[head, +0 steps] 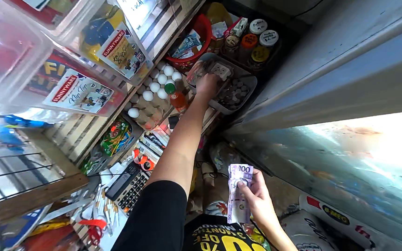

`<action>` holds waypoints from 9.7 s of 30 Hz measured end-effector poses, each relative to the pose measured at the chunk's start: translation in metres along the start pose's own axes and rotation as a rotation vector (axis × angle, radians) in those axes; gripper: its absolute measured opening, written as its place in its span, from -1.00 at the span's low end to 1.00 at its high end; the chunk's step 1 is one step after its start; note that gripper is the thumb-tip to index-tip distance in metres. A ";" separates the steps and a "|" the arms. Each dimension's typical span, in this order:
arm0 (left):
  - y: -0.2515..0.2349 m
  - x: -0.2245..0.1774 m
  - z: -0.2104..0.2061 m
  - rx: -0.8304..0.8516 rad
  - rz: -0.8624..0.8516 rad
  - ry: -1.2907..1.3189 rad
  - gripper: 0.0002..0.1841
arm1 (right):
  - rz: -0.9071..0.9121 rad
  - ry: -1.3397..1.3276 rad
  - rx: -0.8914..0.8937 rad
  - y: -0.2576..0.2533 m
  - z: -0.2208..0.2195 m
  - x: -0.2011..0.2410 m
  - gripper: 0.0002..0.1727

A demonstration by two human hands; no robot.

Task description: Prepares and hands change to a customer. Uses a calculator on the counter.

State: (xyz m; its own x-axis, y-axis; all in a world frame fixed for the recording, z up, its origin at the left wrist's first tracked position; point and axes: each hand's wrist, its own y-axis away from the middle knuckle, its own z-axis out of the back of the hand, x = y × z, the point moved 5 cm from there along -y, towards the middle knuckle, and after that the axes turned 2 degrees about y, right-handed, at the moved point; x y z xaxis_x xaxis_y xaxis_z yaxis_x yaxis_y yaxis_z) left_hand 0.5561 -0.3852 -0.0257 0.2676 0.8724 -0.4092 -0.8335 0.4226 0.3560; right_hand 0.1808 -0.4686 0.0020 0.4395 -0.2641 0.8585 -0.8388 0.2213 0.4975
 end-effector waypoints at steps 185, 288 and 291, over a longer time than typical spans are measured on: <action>0.750 0.344 0.057 -0.534 -0.254 2.048 -0.45 | -0.496 0.041 0.725 0.231 -0.513 -0.072 -0.75; 0.729 0.187 -0.077 -1.182 0.925 1.501 -0.60 | 0.270 0.761 1.409 0.124 -0.268 -0.023 -0.56; 0.776 0.207 -0.030 -1.377 0.813 1.424 -0.62 | 0.736 0.287 1.555 0.203 -0.248 0.104 -0.66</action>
State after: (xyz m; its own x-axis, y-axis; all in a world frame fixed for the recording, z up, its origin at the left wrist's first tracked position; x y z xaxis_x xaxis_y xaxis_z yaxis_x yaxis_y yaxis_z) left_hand -0.0497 0.1159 0.1405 -0.1436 -0.2883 -0.9467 -0.4529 -0.8314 0.3219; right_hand 0.1360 -0.2181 0.2227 -0.2491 -0.3327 0.9096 -0.2977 -0.8674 -0.3988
